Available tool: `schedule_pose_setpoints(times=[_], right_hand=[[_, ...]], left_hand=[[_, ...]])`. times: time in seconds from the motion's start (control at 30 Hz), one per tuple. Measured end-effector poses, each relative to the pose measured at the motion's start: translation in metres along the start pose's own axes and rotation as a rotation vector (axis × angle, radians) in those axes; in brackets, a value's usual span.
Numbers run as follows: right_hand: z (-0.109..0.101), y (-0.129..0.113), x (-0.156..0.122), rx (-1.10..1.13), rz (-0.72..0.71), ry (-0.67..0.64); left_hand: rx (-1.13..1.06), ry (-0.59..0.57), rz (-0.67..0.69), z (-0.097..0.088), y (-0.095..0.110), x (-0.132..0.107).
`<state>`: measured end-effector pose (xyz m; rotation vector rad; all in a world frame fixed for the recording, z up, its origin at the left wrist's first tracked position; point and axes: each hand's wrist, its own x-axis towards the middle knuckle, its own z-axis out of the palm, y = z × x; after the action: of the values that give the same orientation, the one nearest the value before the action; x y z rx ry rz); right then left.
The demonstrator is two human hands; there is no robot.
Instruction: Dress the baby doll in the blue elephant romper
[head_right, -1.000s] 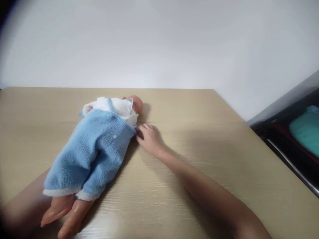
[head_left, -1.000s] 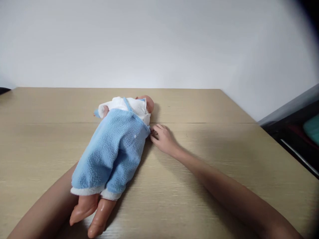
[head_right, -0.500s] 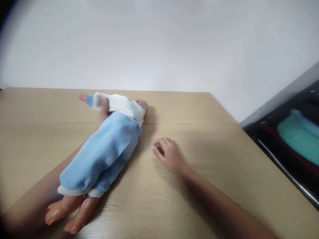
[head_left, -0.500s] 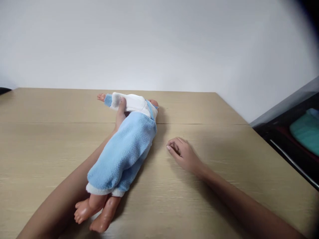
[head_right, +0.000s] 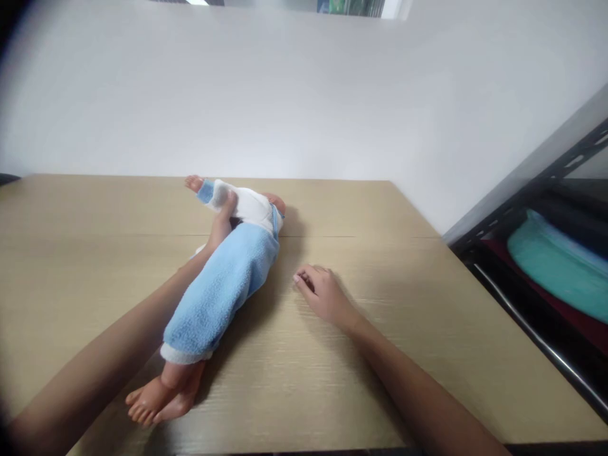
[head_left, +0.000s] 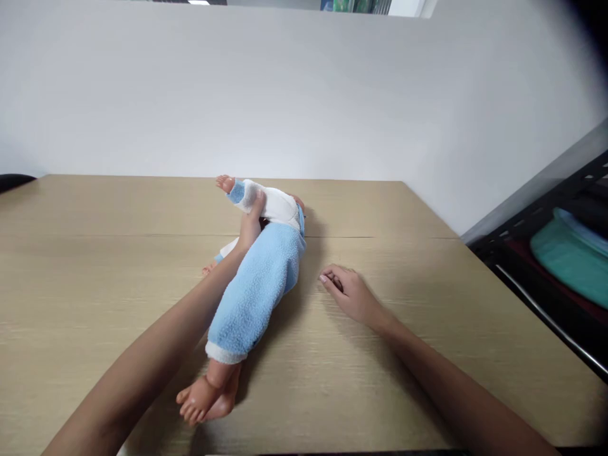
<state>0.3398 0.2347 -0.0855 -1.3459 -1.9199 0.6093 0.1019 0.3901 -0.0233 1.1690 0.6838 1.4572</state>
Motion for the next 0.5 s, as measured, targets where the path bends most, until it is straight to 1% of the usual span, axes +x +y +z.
schedule_pose_setpoints(times=[0.07,0.13,0.3,0.5], right_hand=[[0.0,0.001,-0.001,-0.016,-0.011,-0.004],[0.0,0.002,-0.001,-0.034,-0.025,-0.009],[0.001,0.005,-0.001,-0.065,-0.033,-0.02],[-0.001,0.004,-0.001,-0.042,-0.02,-0.036]], left_hand=[[-0.035,0.028,-0.028,0.005,0.001,-0.002],[-0.022,0.054,-0.041,0.01,0.001,-0.004],[0.001,0.062,0.017,0.021,-0.003,-0.008],[0.055,0.061,0.042,0.025,-0.007,-0.011]])
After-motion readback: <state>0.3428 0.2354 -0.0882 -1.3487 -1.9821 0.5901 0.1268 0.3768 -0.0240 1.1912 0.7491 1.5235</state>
